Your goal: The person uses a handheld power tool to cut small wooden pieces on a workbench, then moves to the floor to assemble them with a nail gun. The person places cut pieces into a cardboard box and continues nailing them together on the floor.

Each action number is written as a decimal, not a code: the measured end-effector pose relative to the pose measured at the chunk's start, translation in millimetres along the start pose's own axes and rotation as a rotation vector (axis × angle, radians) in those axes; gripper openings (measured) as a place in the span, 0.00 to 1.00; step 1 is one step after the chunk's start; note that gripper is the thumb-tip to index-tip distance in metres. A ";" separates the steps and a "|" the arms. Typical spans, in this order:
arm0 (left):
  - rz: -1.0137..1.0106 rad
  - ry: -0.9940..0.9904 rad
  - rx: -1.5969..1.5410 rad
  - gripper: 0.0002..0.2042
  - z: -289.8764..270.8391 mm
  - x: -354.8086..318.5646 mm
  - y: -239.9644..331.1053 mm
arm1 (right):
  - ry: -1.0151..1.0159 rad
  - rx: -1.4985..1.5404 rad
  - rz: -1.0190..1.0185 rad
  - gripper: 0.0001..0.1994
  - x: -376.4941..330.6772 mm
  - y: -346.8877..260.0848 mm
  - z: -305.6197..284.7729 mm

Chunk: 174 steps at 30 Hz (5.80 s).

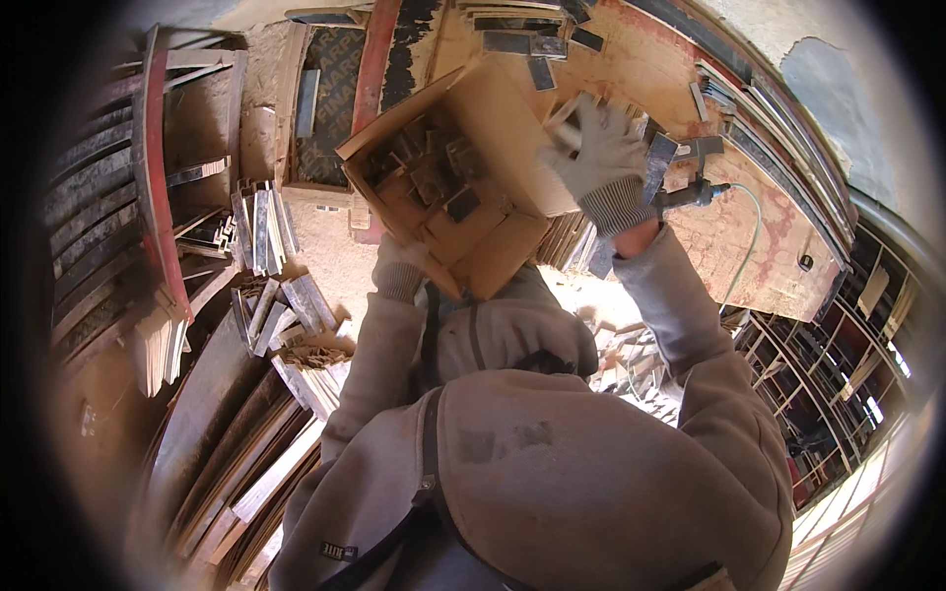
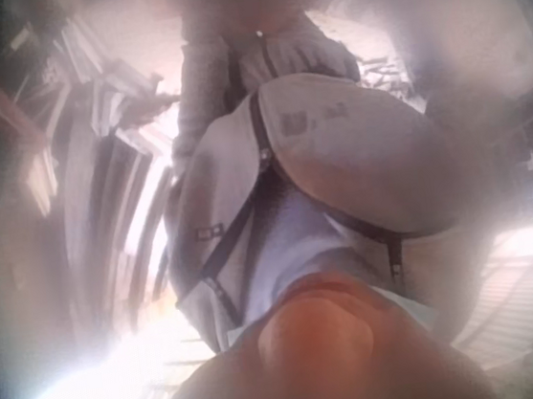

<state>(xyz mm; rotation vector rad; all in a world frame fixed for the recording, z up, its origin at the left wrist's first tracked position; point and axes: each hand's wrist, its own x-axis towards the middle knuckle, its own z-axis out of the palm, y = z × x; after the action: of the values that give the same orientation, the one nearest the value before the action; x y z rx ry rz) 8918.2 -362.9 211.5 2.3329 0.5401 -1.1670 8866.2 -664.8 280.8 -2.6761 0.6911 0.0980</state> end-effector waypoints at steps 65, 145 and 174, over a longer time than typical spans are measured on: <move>0.251 0.142 -0.775 0.18 -32.8 52.1 -181.1 | 0.376 0.191 0.119 0.27 35.7 -0.9 -37.9; 1.545 -0.179 -0.056 0.22 287.9 -550.8 123.7 | -0.017 -0.618 -0.269 0.30 -217.4 537.5 28.9; 0.876 0.924 0.420 0.33 651.5 -184.2 -21.1 | -0.575 -0.625 -0.912 0.25 -173.0 594.8 25.9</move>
<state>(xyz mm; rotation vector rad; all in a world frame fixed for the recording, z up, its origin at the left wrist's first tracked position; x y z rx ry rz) 8392.6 -742.0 14.7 2.8686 -0.5083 0.2608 8429.8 -1058.2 83.0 -2.9841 -0.8639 0.8942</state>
